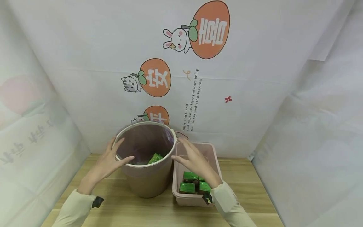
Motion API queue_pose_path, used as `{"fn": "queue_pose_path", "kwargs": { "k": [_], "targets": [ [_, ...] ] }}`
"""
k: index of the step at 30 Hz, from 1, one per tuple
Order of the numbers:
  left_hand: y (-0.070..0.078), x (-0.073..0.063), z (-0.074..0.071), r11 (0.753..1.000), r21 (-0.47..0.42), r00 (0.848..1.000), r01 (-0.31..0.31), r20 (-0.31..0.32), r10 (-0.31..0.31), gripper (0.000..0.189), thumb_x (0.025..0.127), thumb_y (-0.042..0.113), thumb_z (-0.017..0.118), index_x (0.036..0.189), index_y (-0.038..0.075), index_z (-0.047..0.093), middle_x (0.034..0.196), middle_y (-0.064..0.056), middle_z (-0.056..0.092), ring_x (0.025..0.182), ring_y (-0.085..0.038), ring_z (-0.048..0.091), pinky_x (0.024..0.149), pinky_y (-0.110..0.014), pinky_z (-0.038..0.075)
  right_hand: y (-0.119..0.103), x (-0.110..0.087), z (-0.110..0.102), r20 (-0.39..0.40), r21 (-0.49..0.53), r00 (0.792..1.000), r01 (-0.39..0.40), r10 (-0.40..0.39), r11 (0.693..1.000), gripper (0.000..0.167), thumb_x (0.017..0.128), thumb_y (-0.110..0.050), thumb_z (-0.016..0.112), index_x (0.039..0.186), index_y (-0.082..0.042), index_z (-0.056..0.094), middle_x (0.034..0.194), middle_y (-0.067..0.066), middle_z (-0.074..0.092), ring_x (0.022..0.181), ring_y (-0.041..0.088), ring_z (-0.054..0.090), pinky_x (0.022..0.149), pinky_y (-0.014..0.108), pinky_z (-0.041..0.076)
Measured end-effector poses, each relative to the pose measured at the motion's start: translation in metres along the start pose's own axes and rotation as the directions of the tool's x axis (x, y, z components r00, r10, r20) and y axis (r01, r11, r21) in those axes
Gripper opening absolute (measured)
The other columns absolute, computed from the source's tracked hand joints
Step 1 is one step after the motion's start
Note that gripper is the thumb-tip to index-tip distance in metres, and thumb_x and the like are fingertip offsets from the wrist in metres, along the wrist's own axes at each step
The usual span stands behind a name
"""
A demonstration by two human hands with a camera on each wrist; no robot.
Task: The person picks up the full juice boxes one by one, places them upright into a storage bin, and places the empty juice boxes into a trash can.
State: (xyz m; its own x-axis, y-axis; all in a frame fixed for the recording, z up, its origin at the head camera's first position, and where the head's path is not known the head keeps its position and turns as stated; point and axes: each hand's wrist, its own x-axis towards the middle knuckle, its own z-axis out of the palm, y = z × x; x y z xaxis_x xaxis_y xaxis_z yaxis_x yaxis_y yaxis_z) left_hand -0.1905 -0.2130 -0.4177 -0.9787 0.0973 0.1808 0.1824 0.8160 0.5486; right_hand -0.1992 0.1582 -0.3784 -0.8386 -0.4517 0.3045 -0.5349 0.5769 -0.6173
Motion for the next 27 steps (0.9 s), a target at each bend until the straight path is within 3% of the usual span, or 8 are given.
{"fn": "queue_pose_path", "kwargs": {
  "k": [18, 27],
  "targets": [
    [-0.003, -0.009, -0.001, 0.999, 0.022, 0.998, -0.027, -0.05, 0.028, 0.098, 0.097, 0.069, 0.063, 0.17, 0.018, 0.021, 0.175, -0.023, 0.004, 0.152, -0.06, 0.017, 0.109, -0.088, 0.012, 0.016, -0.048, 0.003, -0.044, -0.157, 0.998, -0.04, 0.034, 0.987, 0.075, 0.104, -0.037, 0.069, 0.164, -0.009, 0.036, 0.169, 0.02, 0.033, 0.151, 0.046, 0.035, 0.117, 0.069, 0.031],
    [-0.001, -0.029, 0.002, 1.0, -0.024, 0.998, -0.012, -0.066, 0.01, 0.102, 0.101, 0.063, 0.06, 0.172, 0.02, 0.001, 0.176, -0.019, -0.005, 0.158, -0.051, 0.001, 0.112, -0.085, 0.008, 0.027, -0.066, 0.008, -0.057, -0.16, 0.997, -0.069, 0.061, 0.985, 0.076, 0.105, -0.041, 0.066, 0.165, -0.008, 0.033, 0.17, 0.02, 0.029, 0.153, 0.047, 0.031, 0.116, 0.072, 0.028]
  ]
}}
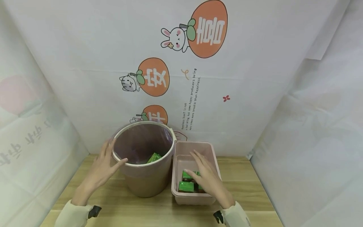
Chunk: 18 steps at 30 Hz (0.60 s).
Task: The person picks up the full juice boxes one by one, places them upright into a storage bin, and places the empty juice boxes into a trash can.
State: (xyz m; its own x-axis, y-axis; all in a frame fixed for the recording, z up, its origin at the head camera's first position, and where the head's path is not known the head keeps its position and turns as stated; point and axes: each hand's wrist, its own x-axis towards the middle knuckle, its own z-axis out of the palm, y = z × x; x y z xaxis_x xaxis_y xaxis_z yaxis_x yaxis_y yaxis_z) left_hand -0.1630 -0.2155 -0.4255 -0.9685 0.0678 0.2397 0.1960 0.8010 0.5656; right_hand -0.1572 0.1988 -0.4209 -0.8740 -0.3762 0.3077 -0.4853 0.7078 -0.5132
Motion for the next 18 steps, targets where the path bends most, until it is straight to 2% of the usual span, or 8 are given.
{"fn": "queue_pose_path", "kwargs": {
  "k": [3, 12, 18],
  "targets": [
    [0.0, -0.007, -0.001, 1.0, 0.008, 1.0, -0.003, -0.006, 0.003, 0.103, 0.1, 0.062, 0.062, 0.171, 0.018, 0.002, 0.176, -0.021, -0.005, 0.158, -0.052, 0.001, 0.112, -0.086, 0.007, 0.003, -0.004, 0.003, 0.008, -0.006, 1.0, -0.017, 0.017, 1.0, 0.076, 0.105, -0.041, 0.066, 0.165, -0.007, 0.033, 0.171, 0.019, 0.028, 0.153, 0.047, 0.03, 0.117, 0.071, 0.027],
    [-0.004, -0.026, 0.0, 0.998, 0.037, 0.998, -0.045, -0.031, 0.046, 0.103, 0.098, 0.059, 0.066, 0.171, 0.018, 0.007, 0.176, -0.021, -0.002, 0.158, -0.051, -0.003, 0.114, -0.083, -0.006, 0.01, -0.022, 0.008, 0.002, -0.035, 0.999, -0.039, 0.039, 0.999, 0.077, 0.105, -0.04, 0.067, 0.166, -0.009, 0.033, 0.171, 0.018, 0.026, 0.154, 0.047, 0.028, 0.117, 0.072, 0.027],
    [-0.009, -0.042, 0.003, 0.997, 0.056, 0.998, -0.044, -0.044, 0.046, 0.105, 0.096, 0.059, 0.069, 0.172, 0.019, 0.008, 0.176, -0.021, 0.0, 0.158, -0.052, 0.0, 0.114, -0.083, -0.004, 0.014, -0.038, 0.011, -0.044, -0.065, 0.999, -0.032, 0.029, 0.997, 0.076, 0.104, -0.038, 0.069, 0.166, -0.013, 0.033, 0.172, 0.017, 0.026, 0.153, 0.048, 0.029, 0.115, 0.076, 0.026]
  ]
}}
